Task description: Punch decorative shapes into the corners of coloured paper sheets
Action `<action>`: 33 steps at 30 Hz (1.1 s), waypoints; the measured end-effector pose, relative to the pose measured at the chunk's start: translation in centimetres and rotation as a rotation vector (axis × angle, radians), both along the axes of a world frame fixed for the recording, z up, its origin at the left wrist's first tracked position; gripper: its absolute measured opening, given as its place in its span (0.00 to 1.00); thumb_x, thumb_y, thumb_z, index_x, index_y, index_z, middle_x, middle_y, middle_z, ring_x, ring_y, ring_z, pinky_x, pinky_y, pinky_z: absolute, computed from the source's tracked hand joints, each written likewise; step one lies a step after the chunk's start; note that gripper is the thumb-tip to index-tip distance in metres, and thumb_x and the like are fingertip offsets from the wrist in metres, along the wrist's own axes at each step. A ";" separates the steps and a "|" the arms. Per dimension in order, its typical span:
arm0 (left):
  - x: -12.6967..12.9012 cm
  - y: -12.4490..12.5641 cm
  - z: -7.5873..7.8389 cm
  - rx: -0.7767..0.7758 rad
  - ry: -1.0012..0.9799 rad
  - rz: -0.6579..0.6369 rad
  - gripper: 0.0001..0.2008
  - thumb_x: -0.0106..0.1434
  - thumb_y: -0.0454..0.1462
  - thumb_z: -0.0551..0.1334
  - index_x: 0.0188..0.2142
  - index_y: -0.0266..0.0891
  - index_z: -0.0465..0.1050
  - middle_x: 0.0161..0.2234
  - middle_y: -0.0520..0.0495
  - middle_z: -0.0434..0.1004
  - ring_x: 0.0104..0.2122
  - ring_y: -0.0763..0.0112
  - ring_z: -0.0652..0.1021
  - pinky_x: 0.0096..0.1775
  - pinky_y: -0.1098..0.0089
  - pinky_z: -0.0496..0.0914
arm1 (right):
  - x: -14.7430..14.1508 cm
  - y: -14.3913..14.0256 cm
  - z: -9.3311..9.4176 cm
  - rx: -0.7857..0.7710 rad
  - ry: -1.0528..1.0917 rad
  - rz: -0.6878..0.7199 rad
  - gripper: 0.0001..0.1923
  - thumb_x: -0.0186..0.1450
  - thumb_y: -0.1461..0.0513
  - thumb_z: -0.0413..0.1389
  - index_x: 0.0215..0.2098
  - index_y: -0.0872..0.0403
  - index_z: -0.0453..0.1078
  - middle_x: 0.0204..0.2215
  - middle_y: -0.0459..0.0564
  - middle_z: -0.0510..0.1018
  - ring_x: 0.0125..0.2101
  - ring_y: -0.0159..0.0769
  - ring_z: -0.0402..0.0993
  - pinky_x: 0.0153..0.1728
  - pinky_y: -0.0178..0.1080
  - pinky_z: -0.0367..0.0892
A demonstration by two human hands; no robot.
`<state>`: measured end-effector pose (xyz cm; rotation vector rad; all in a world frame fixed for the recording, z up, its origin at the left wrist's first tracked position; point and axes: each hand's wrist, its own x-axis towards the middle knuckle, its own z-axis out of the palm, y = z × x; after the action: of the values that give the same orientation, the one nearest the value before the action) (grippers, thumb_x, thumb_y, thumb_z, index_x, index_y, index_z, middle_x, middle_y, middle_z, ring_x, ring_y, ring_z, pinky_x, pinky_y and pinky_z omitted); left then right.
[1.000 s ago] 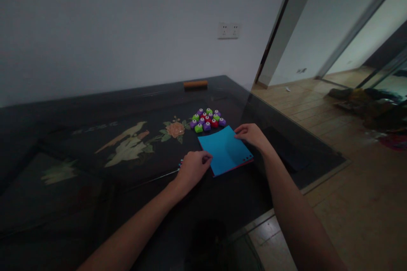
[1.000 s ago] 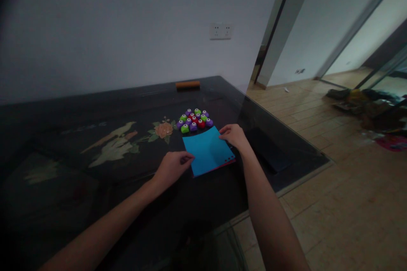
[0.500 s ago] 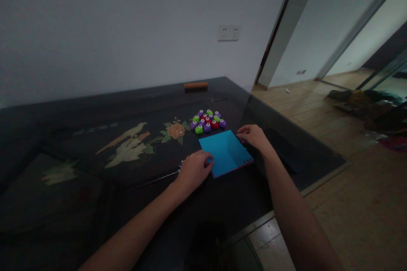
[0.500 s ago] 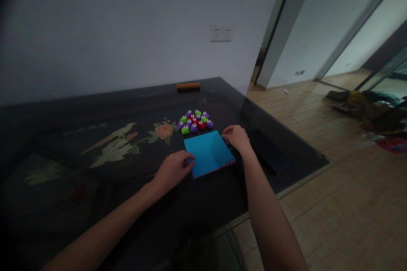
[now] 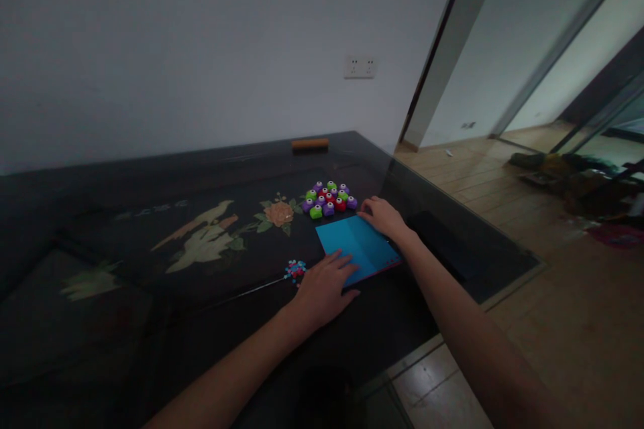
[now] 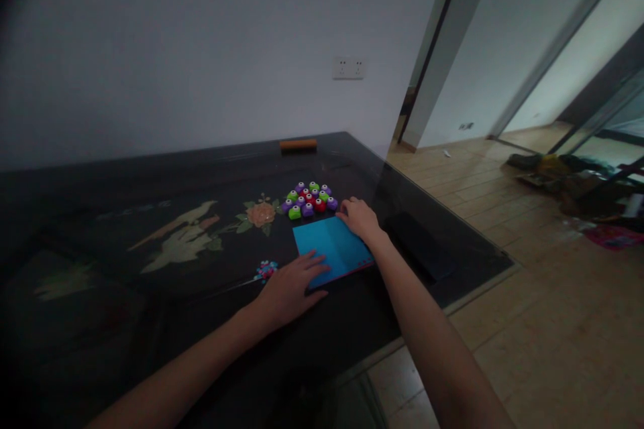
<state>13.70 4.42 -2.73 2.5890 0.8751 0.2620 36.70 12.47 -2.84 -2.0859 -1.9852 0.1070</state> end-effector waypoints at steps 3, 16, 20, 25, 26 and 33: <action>-0.1 0.1 0.0 -0.022 -0.009 -0.010 0.22 0.61 0.41 0.59 0.55 0.43 0.67 0.59 0.44 0.64 0.60 0.54 0.60 0.57 0.53 0.59 | 0.2 0.1 -0.2 0.001 -0.031 0.032 0.11 0.64 0.56 0.52 0.38 0.54 0.71 0.39 0.55 0.71 0.41 0.43 0.68 0.42 0.41 0.61; -0.1 0.2 0.0 -0.041 -0.028 -0.010 0.22 0.60 0.42 0.60 0.54 0.45 0.67 0.59 0.44 0.64 0.60 0.53 0.61 0.56 0.52 0.60 | 0.7 -0.5 0.4 -0.048 0.332 0.109 0.21 0.63 0.47 0.49 0.29 0.56 0.70 0.29 0.49 0.72 0.31 0.35 0.69 0.33 0.34 0.62; -0.1 0.1 0.0 -0.040 -0.024 -0.006 0.22 0.60 0.42 0.59 0.55 0.44 0.66 0.59 0.45 0.63 0.61 0.55 0.60 0.57 0.53 0.59 | 0.3 -2.1 1.5 -0.162 0.750 -0.022 0.22 0.55 0.54 0.61 0.44 0.55 0.66 0.34 0.50 0.75 0.32 0.37 0.72 0.31 0.36 0.66; -0.1 -0.2 0.1 -0.034 -0.032 0.011 0.22 0.60 0.42 0.60 0.54 0.44 0.67 0.59 0.44 0.64 0.60 0.54 0.61 0.57 0.53 0.59 | 0.1 -3.8 1.0 -0.239 1.178 -0.185 0.37 0.51 0.68 0.61 0.58 0.54 0.54 0.34 0.50 0.78 0.29 0.38 0.76 0.30 0.39 0.71; -0.1 -0.2 0.1 -0.039 -0.050 0.015 0.21 0.60 0.42 0.60 0.53 0.44 0.68 0.58 0.44 0.65 0.59 0.54 0.62 0.57 0.53 0.59 | 0.1 -4.1 0.7 -0.224 1.197 -0.193 0.34 0.51 0.69 0.60 0.56 0.55 0.57 0.34 0.51 0.78 0.29 0.37 0.76 0.31 0.39 0.71; -0.3 2.4 0.5 -0.089 -0.616 0.431 0.26 0.58 0.36 0.61 0.56 0.42 0.59 0.61 0.39 0.55 0.61 0.57 0.58 0.58 0.54 0.56 | 0.1 -5.8 0.5 -0.068 1.342 -0.019 0.20 0.53 0.62 0.61 0.44 0.54 0.67 0.38 0.53 0.79 0.34 0.40 0.77 0.37 0.43 0.72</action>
<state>13.40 6.84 -2.19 2.0116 1.1425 1.0440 36.81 6.68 -2.34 -1.3255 -1.0784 1.1964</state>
